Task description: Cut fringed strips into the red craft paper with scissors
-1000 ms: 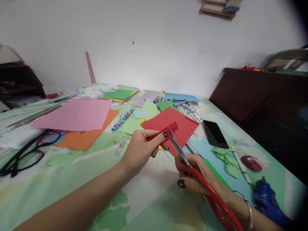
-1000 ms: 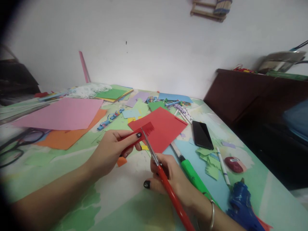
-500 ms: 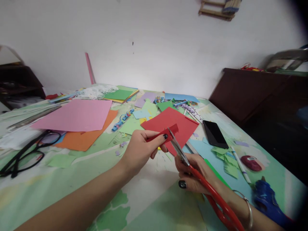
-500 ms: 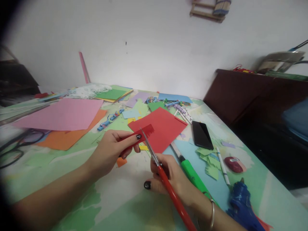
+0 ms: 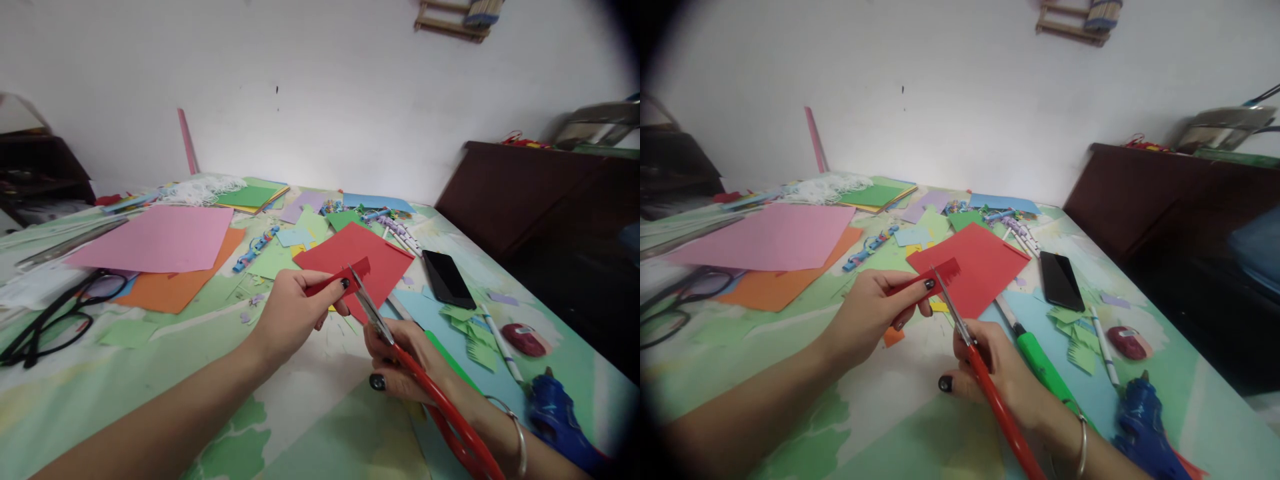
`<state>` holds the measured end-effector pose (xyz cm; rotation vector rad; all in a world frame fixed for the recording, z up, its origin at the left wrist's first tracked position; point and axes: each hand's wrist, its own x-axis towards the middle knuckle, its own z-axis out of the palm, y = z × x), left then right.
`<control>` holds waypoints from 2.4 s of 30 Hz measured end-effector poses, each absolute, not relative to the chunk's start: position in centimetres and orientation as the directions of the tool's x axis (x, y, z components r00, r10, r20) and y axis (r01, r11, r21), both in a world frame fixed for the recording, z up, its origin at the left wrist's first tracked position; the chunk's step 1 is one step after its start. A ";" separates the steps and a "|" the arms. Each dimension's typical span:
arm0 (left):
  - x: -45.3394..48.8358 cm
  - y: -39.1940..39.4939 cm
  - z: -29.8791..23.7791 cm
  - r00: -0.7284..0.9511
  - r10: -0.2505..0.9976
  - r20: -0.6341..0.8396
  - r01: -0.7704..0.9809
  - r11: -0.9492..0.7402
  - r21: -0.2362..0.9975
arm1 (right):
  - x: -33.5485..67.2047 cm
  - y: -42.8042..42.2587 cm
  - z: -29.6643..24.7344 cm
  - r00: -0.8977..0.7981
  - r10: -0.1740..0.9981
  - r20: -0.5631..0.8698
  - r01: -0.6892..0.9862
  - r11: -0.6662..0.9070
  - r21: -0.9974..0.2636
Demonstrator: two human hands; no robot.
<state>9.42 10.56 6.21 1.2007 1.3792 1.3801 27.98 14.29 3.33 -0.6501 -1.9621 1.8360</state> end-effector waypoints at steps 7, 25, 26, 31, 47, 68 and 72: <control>9.5 10.5 6.2 -0.206 0.976 0.069 0.085 -0.052 0.995 | 28.0 14.4 3.3 -0.819 0.574 -0.024 0.086 0.081 -0.993; 9.4 10.6 6.1 -0.195 0.978 0.071 0.041 -0.064 0.997 | 27.8 14.2 3.6 -0.812 0.583 -0.022 0.099 0.101 -0.990; 9.4 10.6 6.1 -0.195 0.978 0.070 0.041 -0.064 0.997 | 27.8 14.3 3.5 -0.812 0.583 -0.015 0.093 0.105 -0.990; 9.4 10.5 6.2 -0.196 0.978 0.075 0.043 -0.068 0.997 | 27.8 14.2 3.2 -0.812 0.583 -0.019 0.075 0.072 -0.995; 9.3 10.6 6.3 -0.190 0.980 0.052 -0.024 -0.058 0.998 | 27.5 14.0 3.4 -0.791 0.612 -0.013 0.104 0.113 -0.988; 9.4 10.6 6.2 -0.189 0.981 0.043 -0.068 -0.056 0.996 | 27.5 14.1 3.4 -0.782 0.623 -0.025 0.133 0.128 -0.983; 9.4 10.6 6.2 -0.186 0.982 0.044 -0.066 -0.057 0.996 | 27.5 14.0 3.5 -0.782 0.623 -0.016 0.127 0.133 -0.983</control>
